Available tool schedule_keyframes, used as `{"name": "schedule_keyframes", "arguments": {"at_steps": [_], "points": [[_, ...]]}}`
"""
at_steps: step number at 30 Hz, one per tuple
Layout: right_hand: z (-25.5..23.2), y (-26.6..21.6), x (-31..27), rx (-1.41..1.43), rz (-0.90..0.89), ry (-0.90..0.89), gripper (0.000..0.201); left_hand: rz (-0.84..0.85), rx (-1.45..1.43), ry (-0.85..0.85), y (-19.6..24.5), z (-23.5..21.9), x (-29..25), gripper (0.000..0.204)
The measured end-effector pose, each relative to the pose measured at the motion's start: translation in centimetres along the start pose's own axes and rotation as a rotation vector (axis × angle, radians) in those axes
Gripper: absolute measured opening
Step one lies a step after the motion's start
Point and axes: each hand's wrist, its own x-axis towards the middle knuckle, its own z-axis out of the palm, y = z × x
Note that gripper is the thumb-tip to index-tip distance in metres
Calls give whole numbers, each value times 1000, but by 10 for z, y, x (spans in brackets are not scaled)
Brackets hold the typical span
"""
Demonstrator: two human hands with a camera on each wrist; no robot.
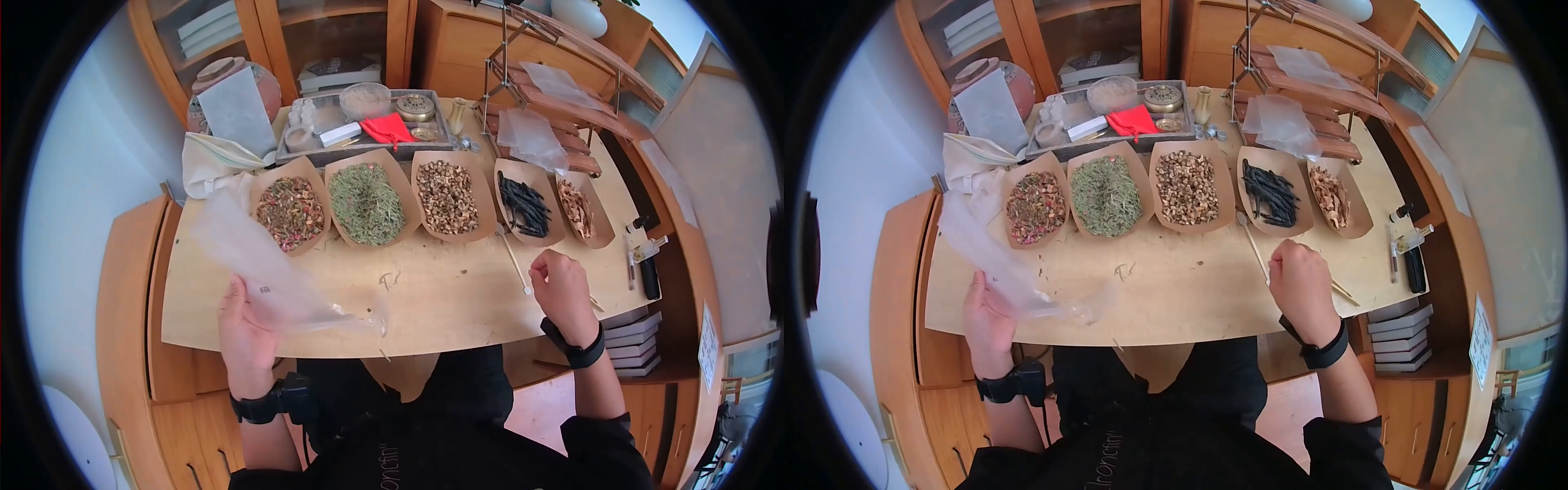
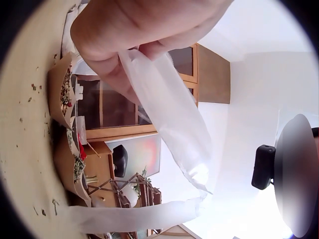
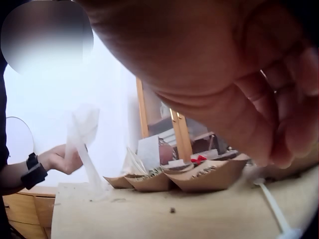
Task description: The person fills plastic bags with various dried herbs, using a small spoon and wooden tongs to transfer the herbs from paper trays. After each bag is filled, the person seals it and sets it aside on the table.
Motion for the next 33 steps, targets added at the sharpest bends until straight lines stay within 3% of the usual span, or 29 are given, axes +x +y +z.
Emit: {"name": "schedule_keyframes", "arguments": {"at_steps": [3,15,21,33], "points": [[2,9,-4,25,113,-91,13,23,-5,-57,4,-4,-3,34],[11,19,-6,114,170,-247,16,-3,-84,-161,6,-2,-10,27],[14,15,-4,173,86,-167,15,-19,-76,-222,5,7,-13,26],[15,10,6,209,98,-227,11,10,-75,-209,7,-4,-17,26]]}}
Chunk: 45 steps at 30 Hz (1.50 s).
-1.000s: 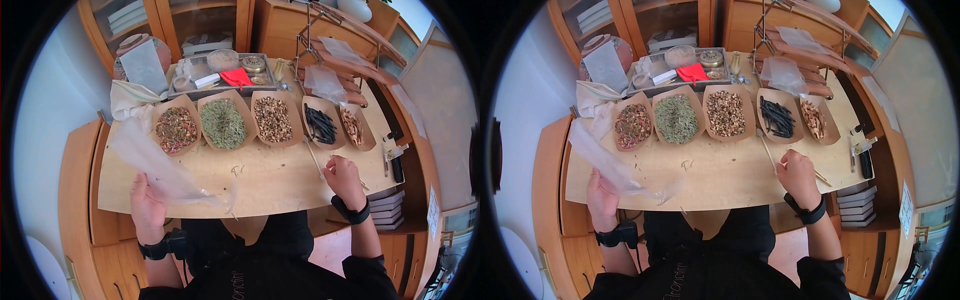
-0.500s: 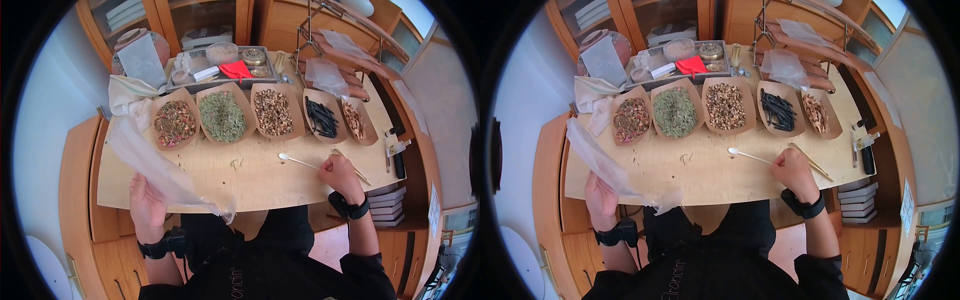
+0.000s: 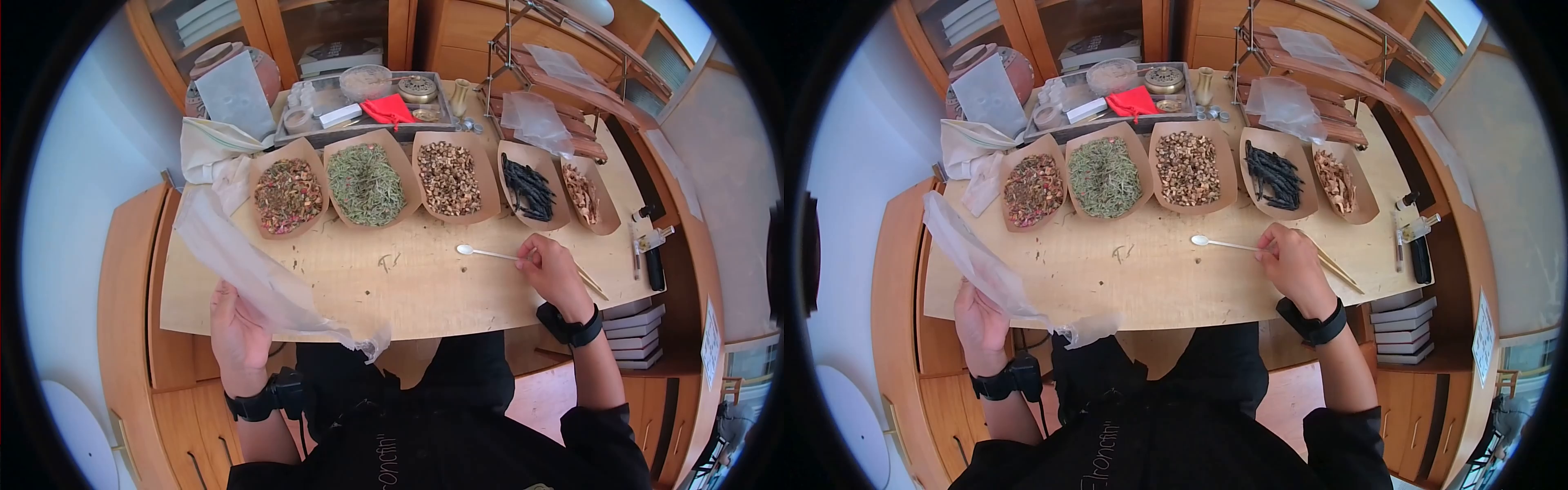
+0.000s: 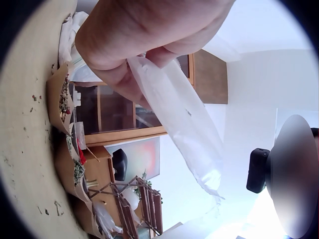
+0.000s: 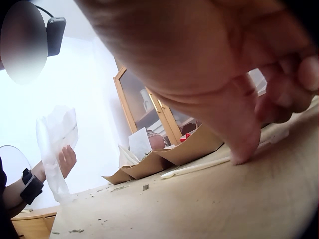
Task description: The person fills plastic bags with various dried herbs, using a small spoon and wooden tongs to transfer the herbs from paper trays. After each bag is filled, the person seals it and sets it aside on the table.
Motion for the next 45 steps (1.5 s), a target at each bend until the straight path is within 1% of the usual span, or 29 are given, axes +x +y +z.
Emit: {"name": "schedule_keyframes", "arguments": {"at_steps": [1,3,7,9,10,12,13,15,16,17,19,20,22,23,24,25,27,28,29,30,32,34,36,37,39,40,42,43,45], "points": [[1,3,1,2,0,-1,11,0,2,1,0,0,-1,26],[4,11,2,-138,-163,-7,11,2,45,-23,-2,-1,-1,26],[11,16,-1,-226,-233,29,11,6,37,59,-1,-4,-4,27],[8,3,-11,-351,-385,169,9,28,15,35,2,-9,-6,28],[5,-6,-16,-346,-397,166,9,39,19,42,4,-12,-7,28],[-4,-25,-25,-211,-258,97,9,49,40,53,9,-19,-11,34],[-5,-30,-26,-201,-269,89,9,58,50,63,10,-23,-12,34],[-8,-40,-28,-17,-284,106,11,61,10,194,9,-27,-11,35],[-8,-49,-30,35,-290,176,14,72,13,197,9,-28,-11,35],[-9,-60,-30,37,-300,174,14,62,20,210,9,-29,-12,36],[-7,-81,-29,106,-359,349,13,58,25,225,9,-32,-13,36],[-5,-92,-27,107,-368,348,13,43,11,212,9,-33,-13,36],[2,-114,-21,109,-462,320,10,34,-3,207,10,-41,-14,36],[10,-124,-17,112,-470,318,10,10,-58,134,10,-46,-12,34],[19,-134,-12,188,-504,325,9,-15,-110,62,13,-49,-10,33],[26,-145,-7,262,-537,331,9,-6,-108,64,16,-47,-7,33],[35,-165,10,252,-568,309,7,-40,-57,286,20,-39,3,27],[40,-172,22,234,-566,258,6,-37,-53,286,21,-33,10,27],[46,-178,33,214,-562,208,6,-32,-59,273,21,-27,17,33],[50,-183,43,217,-563,212,6,-27,-65,258,20,-23,24,42],[60,-190,60,192,-669,242,8,-26,-19,236,17,-24,31,44],[71,-193,76,152,-689,257,9,-31,28,214,12,-20,38,46],[84,-192,90,62,-716,271,10,-46,104,364,9,-10,45,43],[88,-189,92,61,-711,276,10,-51,105,359,8,-10,50,43],[93,-188,90,11,-719,188,11,-103,127,362,6,-10,57,38],[94,-189,87,12,-720,188,11,-102,128,362,7,-10,59,38],[95,-192,76,7,-709,146,10,-146,157,278,9,-8,64,22],[94,-192,72,8,-710,148,10,-144,158,277,9,-8,66,22],[93,-193,65,27,-689,69,8,-178,217,287,9,-8,69,29]]}}
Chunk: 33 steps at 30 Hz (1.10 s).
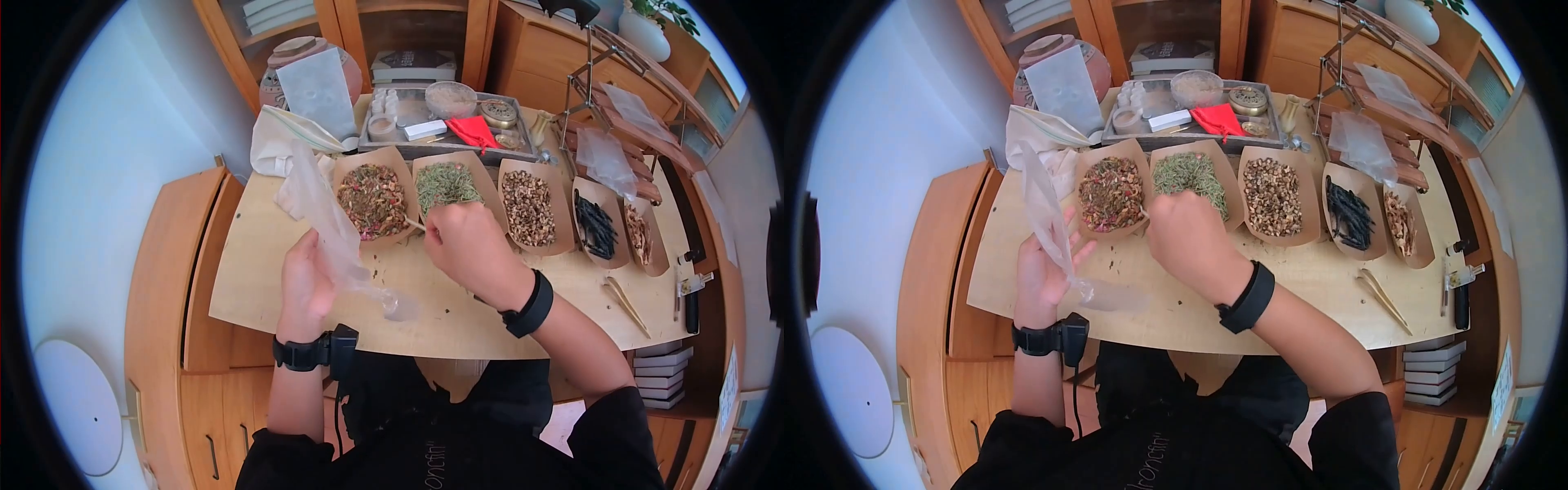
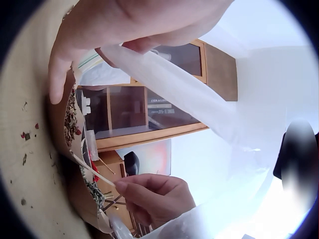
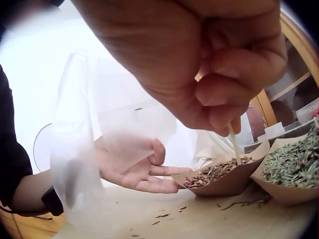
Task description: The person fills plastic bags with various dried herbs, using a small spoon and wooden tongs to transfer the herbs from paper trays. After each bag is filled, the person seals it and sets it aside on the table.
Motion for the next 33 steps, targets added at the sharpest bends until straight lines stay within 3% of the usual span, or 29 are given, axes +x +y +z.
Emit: {"name": "schedule_keyframes", "arguments": {"at_steps": [12,16,22,24,25,28,33], "points": [[13,-24,-10,172,10,-79,8,-52,12,55,11,4,-2,44],[15,-33,-7,196,-7,-80,8,-39,9,0,16,-10,8,43],[3,-27,-7,218,93,31,8,7,137,30,18,-18,19,44],[-10,-24,-10,248,258,96,5,-5,158,13,20,-17,15,46],[-9,-17,-11,269,251,118,6,-6,162,13,20,-16,13,46],[-11,-10,-12,386,350,42,9,17,156,50,18,-10,7,48],[7,-6,-13,489,344,84,11,5,105,25,18,-11,3,49]]}}
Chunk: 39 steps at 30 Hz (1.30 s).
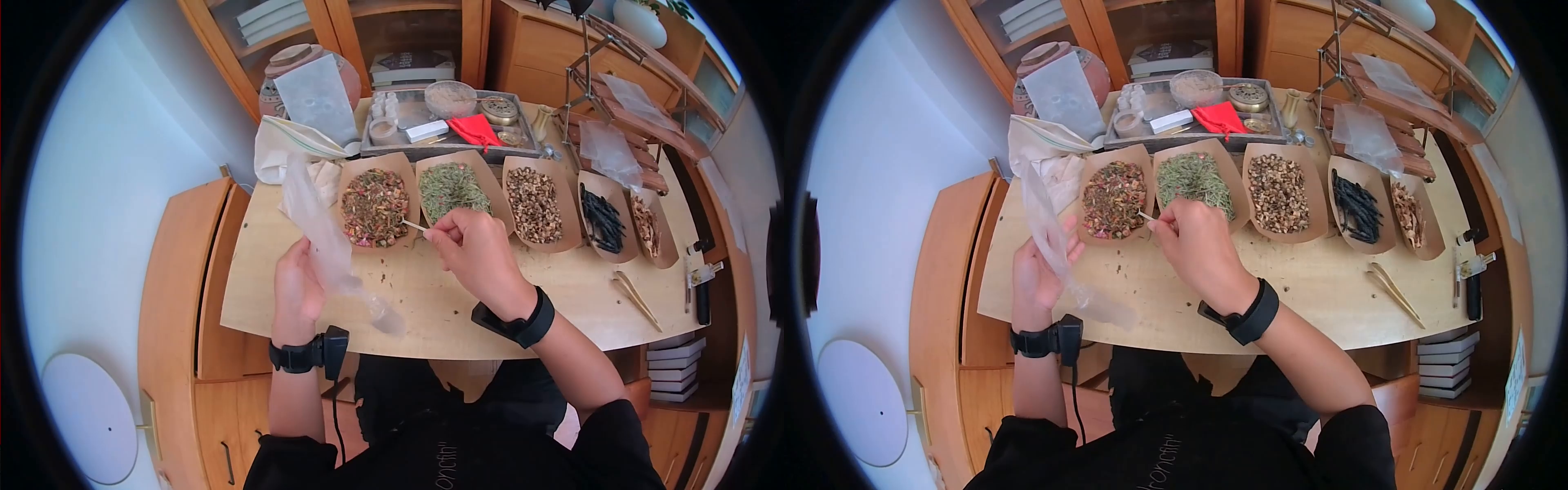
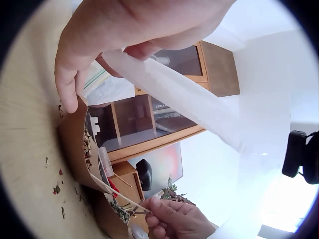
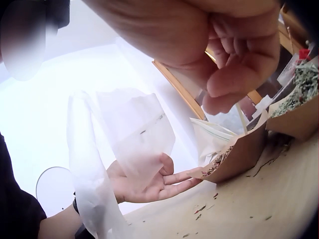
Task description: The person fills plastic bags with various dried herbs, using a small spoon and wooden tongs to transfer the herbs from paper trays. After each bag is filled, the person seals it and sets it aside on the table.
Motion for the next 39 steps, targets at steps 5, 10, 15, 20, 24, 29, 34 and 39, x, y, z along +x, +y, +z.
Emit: {"name": "schedule_keyframes", "arguments": {"at_steps": [5,10,15,20,24,29,34,39], "points": [[15,18,2,19,-63,25,13,-17,-32,40,-3,-2,0,46],[17,18,8,377,273,-116,13,-11,-38,51,-6,-16,6,41],[10,18,17,499,431,-187,15,111,123,88,-9,-30,4,27],[10,20,16,586,471,-149,15,172,328,107,-11,-38,3,27],[13,23,16,583,432,-138,15,84,327,98,-5,-33,-2,27],[6,5,10,399,373,-149,16,-7,25,-48,8,-10,-26,32],[-4,-8,3,295,247,-113,20,53,-155,-234,7,-18,-31,52],[-9,-43,-7,102,-243,70,28,-340,-378,-747,9,-26,-22,70]]}}
